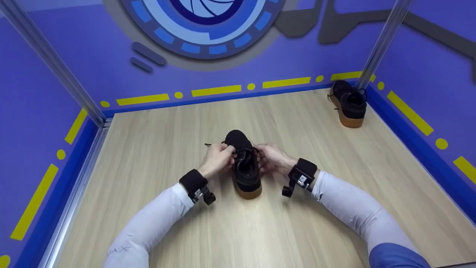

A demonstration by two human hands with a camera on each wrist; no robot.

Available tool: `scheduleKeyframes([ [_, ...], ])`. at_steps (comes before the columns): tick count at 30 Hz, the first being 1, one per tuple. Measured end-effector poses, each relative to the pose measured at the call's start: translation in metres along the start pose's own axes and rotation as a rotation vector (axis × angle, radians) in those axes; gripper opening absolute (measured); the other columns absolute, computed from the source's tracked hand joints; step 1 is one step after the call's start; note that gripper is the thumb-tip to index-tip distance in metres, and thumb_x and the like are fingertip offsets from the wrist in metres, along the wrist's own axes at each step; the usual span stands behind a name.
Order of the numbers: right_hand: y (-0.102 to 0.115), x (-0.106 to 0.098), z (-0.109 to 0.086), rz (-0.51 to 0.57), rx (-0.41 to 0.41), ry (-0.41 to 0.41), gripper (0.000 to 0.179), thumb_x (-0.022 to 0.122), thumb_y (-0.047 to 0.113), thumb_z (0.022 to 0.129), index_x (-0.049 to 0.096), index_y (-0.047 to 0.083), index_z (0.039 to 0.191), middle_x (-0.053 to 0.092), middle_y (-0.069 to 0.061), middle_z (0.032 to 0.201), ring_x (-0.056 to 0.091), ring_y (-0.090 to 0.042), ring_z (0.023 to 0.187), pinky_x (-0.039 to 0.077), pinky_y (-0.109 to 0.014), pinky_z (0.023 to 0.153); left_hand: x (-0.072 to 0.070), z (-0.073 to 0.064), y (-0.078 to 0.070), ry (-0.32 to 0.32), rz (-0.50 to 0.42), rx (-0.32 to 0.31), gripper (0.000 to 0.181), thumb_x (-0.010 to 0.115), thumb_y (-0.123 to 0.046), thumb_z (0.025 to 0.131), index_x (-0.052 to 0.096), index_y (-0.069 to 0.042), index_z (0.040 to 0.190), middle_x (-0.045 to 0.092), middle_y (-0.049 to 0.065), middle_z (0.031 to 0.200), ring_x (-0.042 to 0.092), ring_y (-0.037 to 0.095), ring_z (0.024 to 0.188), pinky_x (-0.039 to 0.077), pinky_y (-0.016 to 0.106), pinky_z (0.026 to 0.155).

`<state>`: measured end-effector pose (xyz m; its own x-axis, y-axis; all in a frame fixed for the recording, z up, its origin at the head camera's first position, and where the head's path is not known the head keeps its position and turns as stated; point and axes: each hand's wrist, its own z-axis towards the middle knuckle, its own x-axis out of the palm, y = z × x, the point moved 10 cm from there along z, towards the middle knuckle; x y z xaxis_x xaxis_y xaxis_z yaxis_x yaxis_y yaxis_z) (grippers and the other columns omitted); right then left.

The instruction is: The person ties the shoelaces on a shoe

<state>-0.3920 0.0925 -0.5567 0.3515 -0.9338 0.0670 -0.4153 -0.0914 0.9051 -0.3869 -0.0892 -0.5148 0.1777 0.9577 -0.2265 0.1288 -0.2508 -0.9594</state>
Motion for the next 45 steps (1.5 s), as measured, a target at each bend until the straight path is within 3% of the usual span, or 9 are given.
scheduleKeyframes([
  [6, 0.000, 0.000, -0.003, 0.038, -0.033, 0.011, 0.023, 0.047, 0.029, 0.120, 0.064, 0.015, 0.115, 0.066, 0.003, 0.081, 0.065, -0.014, 0.066, 0.061, -0.032, 0.063, -0.003, -0.002, -0.002, -0.023, -0.016, 0.025, 0.028, 0.061, -0.020, 0.109, 0.065, -0.013, 0.083, 0.066, -0.005, 0.066, 0.058, 0.008, 0.054, 0.046, 0.022, 0.047],
  [15, 0.011, -0.005, -0.007, 0.056, -0.130, -0.032, 0.023, 0.043, 0.030, 0.122, 0.057, 0.014, 0.113, 0.067, 0.005, 0.085, 0.065, -0.013, 0.069, 0.057, -0.028, 0.062, 0.000, -0.003, -0.013, -0.016, -0.028, 0.119, 0.025, 0.062, -0.021, 0.115, 0.069, -0.007, 0.096, 0.071, -0.002, 0.077, 0.062, 0.008, 0.064, 0.055, 0.024, 0.055],
  [24, 0.025, -0.009, -0.010, 0.092, -0.258, -0.078, 0.031, 0.039, 0.029, 0.123, 0.055, 0.003, 0.115, 0.069, 0.003, 0.086, 0.064, -0.012, 0.070, 0.055, -0.024, 0.061, 0.003, -0.004, -0.022, -0.016, -0.041, 0.185, 0.025, 0.062, -0.021, 0.115, 0.073, -0.001, 0.103, 0.072, 0.000, 0.082, 0.066, 0.009, 0.070, 0.055, 0.026, 0.057],
  [33, 0.052, -0.006, -0.019, 0.085, -0.517, -0.084, 0.031, 0.035, 0.019, 0.122, 0.055, 0.002, 0.105, 0.067, 0.000, 0.087, 0.062, -0.012, 0.070, 0.053, -0.023, 0.056, 0.003, -0.007, -0.026, -0.026, -0.032, 0.214, 0.025, 0.063, -0.021, 0.115, 0.073, 0.000, 0.104, 0.072, 0.001, 0.086, 0.066, 0.011, 0.076, 0.056, 0.025, 0.061],
  [45, 0.070, -0.002, -0.034, 0.071, -0.724, -0.107, 0.027, 0.037, 0.013, 0.119, 0.054, 0.007, 0.099, 0.071, -0.001, 0.094, 0.068, -0.014, 0.085, 0.053, -0.022, 0.064, 0.005, -0.008, -0.034, -0.038, -0.042, 0.288, 0.028, 0.062, -0.019, 0.115, 0.073, 0.002, 0.101, 0.072, 0.003, 0.084, 0.063, 0.011, 0.072, 0.056, 0.023, 0.063],
])
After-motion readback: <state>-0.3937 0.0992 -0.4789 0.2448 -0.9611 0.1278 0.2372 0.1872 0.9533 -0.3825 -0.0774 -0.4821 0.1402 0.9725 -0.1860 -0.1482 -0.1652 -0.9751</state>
